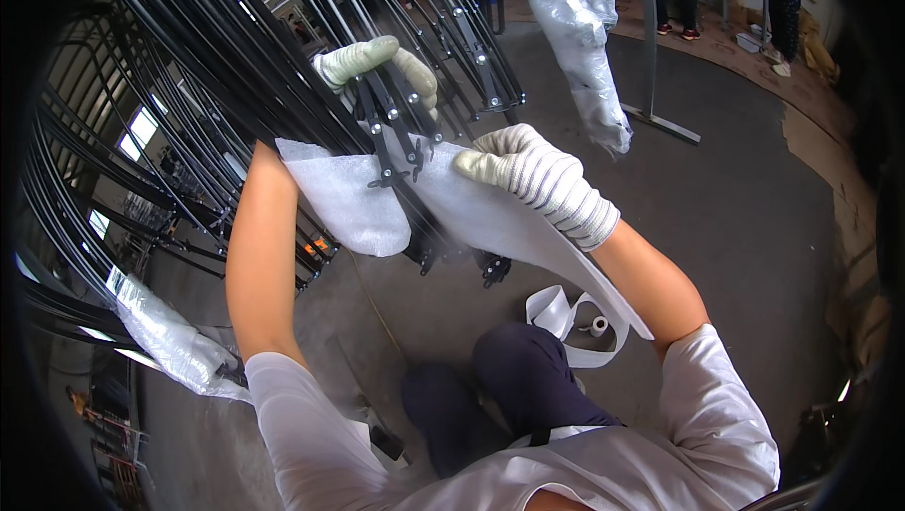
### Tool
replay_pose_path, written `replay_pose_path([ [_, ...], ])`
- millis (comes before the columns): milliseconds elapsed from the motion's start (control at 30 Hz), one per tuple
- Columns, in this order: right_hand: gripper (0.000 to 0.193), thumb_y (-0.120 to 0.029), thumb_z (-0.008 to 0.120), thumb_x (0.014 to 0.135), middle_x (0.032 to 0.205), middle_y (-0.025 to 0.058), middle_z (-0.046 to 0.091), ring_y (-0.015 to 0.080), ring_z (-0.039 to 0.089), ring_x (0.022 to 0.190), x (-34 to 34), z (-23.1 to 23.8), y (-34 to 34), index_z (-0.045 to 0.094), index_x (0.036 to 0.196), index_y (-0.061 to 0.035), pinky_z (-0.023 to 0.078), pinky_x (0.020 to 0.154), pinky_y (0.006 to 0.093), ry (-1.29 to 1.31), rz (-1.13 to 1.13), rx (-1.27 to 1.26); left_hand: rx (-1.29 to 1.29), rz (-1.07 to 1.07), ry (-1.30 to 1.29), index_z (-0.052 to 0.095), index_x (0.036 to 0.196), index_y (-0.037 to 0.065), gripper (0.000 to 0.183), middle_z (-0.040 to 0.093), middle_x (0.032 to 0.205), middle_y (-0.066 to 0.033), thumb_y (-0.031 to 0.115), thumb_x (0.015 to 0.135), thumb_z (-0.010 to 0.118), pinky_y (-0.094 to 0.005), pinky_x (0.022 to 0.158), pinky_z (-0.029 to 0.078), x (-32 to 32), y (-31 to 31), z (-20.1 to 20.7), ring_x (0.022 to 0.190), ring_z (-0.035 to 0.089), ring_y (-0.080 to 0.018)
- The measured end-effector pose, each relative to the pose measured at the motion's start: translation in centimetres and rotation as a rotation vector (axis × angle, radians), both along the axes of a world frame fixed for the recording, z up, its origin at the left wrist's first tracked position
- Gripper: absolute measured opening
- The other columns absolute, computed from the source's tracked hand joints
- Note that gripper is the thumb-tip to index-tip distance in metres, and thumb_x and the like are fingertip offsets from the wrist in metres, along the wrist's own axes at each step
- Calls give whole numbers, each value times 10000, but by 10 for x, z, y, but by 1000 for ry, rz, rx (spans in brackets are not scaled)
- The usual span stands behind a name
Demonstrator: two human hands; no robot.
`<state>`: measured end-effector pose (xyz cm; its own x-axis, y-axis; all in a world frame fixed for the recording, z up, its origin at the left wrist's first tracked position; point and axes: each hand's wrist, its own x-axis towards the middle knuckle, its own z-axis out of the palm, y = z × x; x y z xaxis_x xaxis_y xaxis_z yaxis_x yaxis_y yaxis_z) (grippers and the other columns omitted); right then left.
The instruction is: The person wraps the ends of black metal frames with protective foam padding while kneeling on the floor, handling the frames one at a time and securing the foam by hand.
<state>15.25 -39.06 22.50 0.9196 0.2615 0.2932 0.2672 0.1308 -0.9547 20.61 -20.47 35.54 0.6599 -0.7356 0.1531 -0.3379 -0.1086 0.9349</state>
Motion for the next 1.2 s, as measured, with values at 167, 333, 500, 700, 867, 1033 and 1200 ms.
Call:
replay_pose_path([
  [167,449,-373,708,702,744,97,632,187,593,680,-7,16,-1,646,914,19,472,676,296,-16,-317,-271,-12,-67,-2,607,718,-18,507,597,737,-157,419,888,415,-420,764,496,2,3,-1,736,600,-301],
  [333,361,-345,715,681,706,84,617,238,580,638,-21,9,-2,656,830,-21,475,687,334,-363,-708,-418,4,-66,-44,607,698,-29,531,507,1096,-261,422,893,404,-436,919,421,14,3,-4,1075,487,-342],
  [500,296,-287,761,662,664,33,601,143,529,586,1,-3,-12,633,735,-30,453,615,281,-257,-470,-59,-105,-212,-41,599,784,-40,431,303,1334,-279,347,891,442,-405,1030,327,21,0,-11,1222,370,-353],
  [700,302,-256,772,685,712,18,608,81,528,619,18,-8,-24,622,797,-20,448,613,238,35,42,233,-342,-328,285,527,1061,41,247,302,1339,-269,170,850,524,-395,1017,367,15,-6,-4,1225,383,-331],
  [867,244,-221,713,759,745,-13,588,61,508,669,36,2,-22,615,853,-18,438,640,221,-68,87,123,-377,-319,270,337,1299,50,463,338,1315,-269,198,874,448,-398,958,435,5,-7,-1,1217,388,-346],
  [1033,210,-233,695,775,701,-35,561,54,489,659,64,38,-31,606,805,-45,423,613,218,-293,97,-28,-406,-77,157,507,1112,20,429,545,957,-123,368,861,493,-353,901,471,2,-6,-3,944,550,-242],
  [1200,240,-252,702,752,735,11,598,81,526,708,87,86,-28,635,878,-59,443,657,239,-448,-38,-176,-398,8,190,562,968,25,268,593,908,-117,267,874,497,-317,763,555,2,-1,3,915,604,-206],
])
